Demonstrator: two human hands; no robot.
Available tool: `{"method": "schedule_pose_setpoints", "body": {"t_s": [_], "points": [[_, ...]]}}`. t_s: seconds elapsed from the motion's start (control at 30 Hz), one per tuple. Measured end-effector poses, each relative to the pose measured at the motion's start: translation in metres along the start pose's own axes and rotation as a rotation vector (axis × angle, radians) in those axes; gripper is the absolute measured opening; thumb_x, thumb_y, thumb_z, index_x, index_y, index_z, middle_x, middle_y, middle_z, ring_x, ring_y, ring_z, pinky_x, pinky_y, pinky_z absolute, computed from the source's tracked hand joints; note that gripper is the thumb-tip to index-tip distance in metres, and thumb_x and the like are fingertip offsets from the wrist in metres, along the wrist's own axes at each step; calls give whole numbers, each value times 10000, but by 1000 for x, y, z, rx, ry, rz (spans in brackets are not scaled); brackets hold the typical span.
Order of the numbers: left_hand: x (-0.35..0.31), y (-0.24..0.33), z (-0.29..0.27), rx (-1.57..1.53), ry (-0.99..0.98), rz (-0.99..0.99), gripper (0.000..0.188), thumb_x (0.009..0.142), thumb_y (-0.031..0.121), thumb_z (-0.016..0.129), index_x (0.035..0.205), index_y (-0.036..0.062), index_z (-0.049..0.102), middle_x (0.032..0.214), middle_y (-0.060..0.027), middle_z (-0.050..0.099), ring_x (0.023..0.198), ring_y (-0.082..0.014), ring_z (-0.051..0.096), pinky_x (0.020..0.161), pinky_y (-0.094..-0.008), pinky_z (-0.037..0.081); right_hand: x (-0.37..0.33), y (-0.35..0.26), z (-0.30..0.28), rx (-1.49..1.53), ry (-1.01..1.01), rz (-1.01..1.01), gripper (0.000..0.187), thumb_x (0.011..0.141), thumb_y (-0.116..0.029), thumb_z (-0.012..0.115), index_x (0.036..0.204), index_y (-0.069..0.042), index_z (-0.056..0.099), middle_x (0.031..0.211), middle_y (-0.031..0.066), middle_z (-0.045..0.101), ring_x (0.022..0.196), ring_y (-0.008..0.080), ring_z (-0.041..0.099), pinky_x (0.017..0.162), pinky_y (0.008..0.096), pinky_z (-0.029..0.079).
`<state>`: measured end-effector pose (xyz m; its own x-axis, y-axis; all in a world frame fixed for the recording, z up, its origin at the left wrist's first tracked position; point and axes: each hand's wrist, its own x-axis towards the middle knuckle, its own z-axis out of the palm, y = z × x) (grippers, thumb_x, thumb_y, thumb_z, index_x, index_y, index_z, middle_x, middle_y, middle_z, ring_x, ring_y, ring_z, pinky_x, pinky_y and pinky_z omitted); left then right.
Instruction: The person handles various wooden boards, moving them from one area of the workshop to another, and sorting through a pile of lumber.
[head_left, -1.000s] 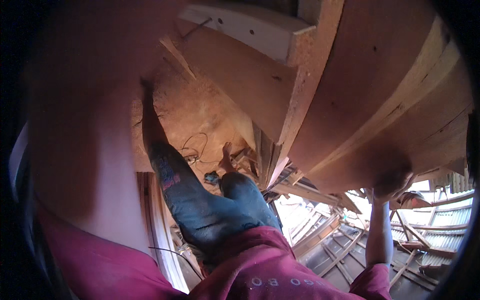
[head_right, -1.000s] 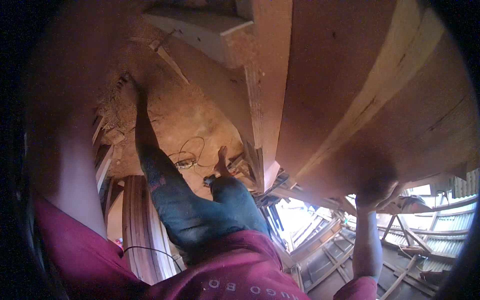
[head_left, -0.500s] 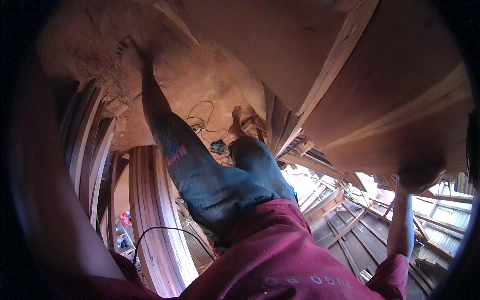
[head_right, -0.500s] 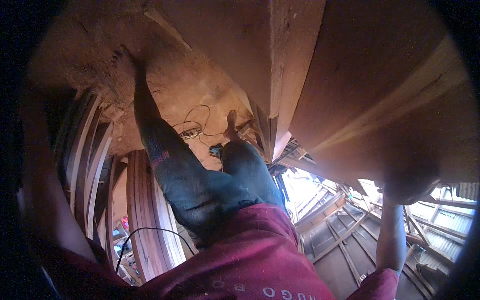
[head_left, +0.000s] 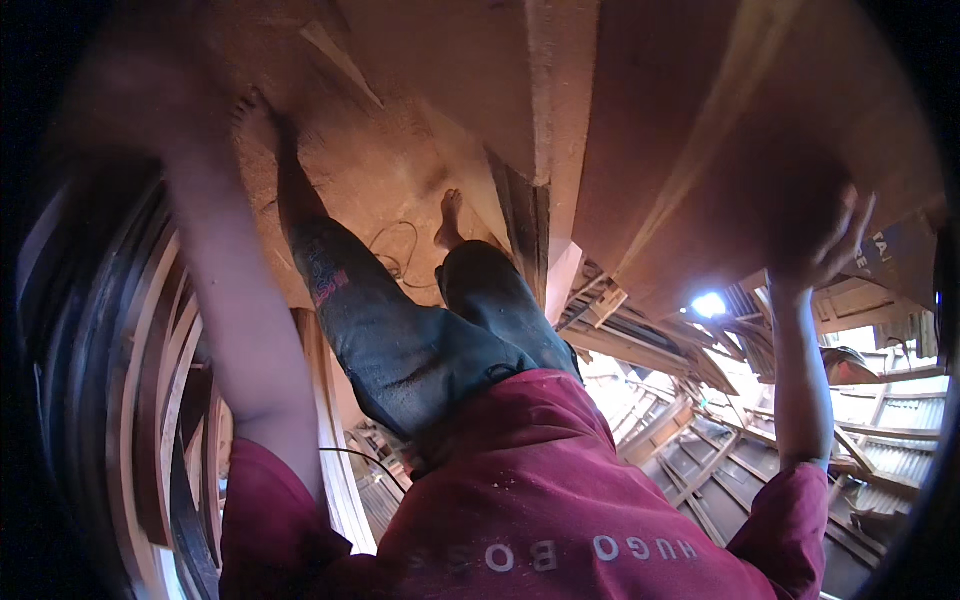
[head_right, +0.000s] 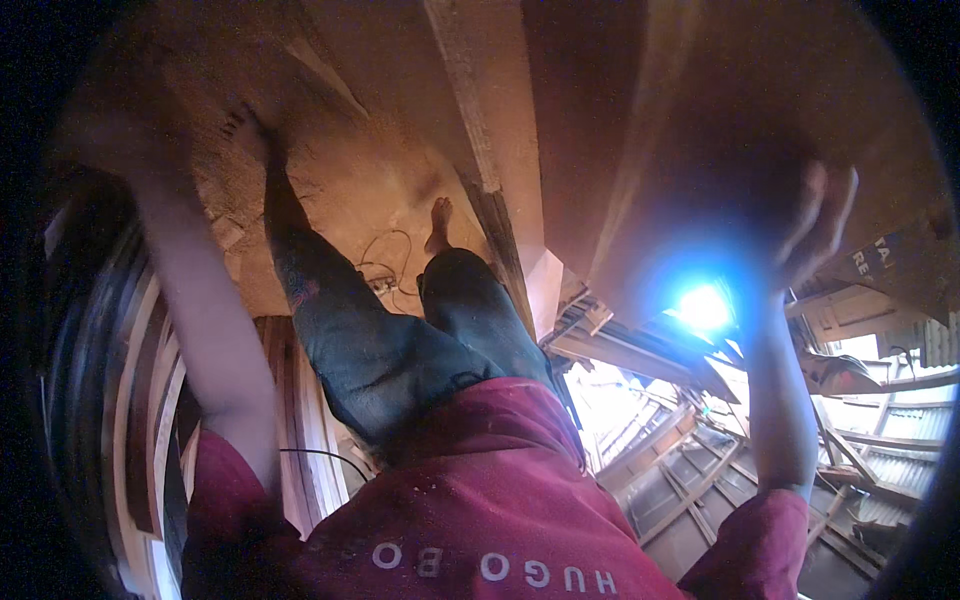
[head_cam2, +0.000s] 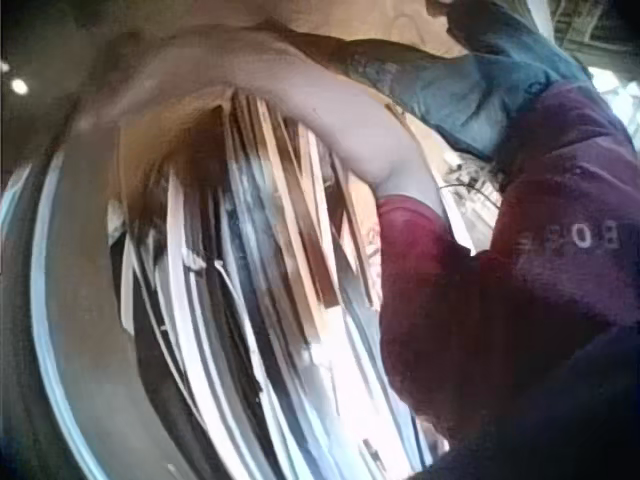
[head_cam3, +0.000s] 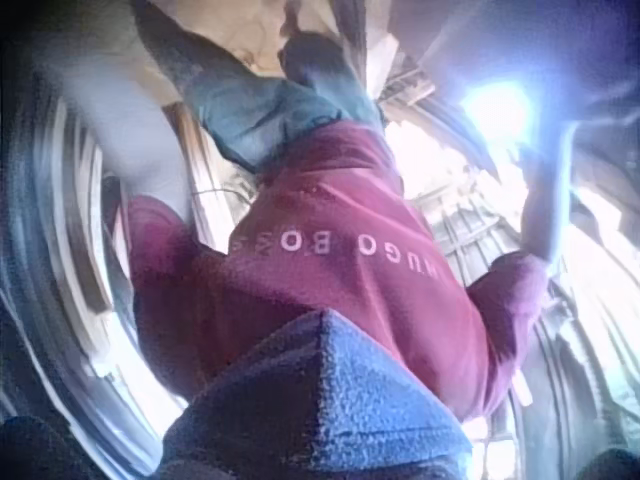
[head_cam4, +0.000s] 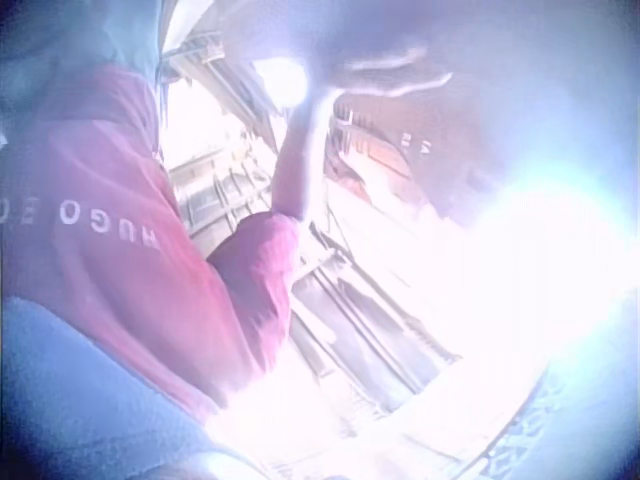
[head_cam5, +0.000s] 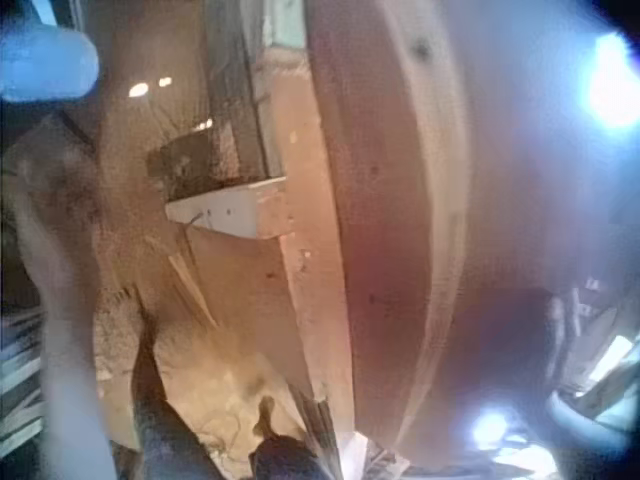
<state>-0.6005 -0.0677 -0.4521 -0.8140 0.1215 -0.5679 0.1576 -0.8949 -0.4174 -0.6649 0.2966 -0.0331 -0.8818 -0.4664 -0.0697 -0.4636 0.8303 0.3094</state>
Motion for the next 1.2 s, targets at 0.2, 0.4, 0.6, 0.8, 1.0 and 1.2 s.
{"method": "schedule_pose_setpoints", "body": {"t_s": [0.2,0.4,0.6,0.8,1.0,1.2], "points": [[-97,-141,89,966,16,365,474,1043,424,401,1124,38,663,1095,-118,689,1037,-216,638,877,-340,490,32,-34,7,445,74,289,449,1042,-330,489,1295,35,554,1165,159,649,1095,238,593,990,359,438],[-173,-268,125,1709,-163,606,463,1053,402,404,1259,34,595,1222,-101,632,1139,-204,586,948,-350,459,38,-30,-14,717,-39,497,610,989,-446,537,1425,-42,398,1185,287,621,1126,407,611,961,476,464],[-226,-363,134,1838,-195,661,514,1001,339,562,1409,49,445,1379,-111,522,1250,-229,516,985,-413,443,-25,49,8,1362,-56,202,736,953,-584,530,1462,-72,388,1426,261,480,1304,371,498,1076,437,398],[-246,-439,112,1810,126,565,918,857,432,751,1504,31,239,1420,-185,455,1288,-259,457,947,-453,413,-252,95,65,1486,104,392,246,968,-144,568,1162,-15,648,1071,177,692,1023,268,667,891,385,504],[-236,-451,66,1669,185,390,942,821,445,771,1502,65,241,1372,-145,499,1219,-258,518,909,-481,465,-401,31,104,1468,-27,293,426,787,-73,701,1201,-15,623,1091,145,674,999,261,658,891,373,522],[-236,-475,57,1523,177,306,620,855,381,745,1257,-40,532,1196,-150,625,1089,-258,624,924,-444,529,-399,-14,107,1349,197,567,470,694,-73,785,1129,13,629,1120,189,653,1005,391,632,887,451,516]]}}
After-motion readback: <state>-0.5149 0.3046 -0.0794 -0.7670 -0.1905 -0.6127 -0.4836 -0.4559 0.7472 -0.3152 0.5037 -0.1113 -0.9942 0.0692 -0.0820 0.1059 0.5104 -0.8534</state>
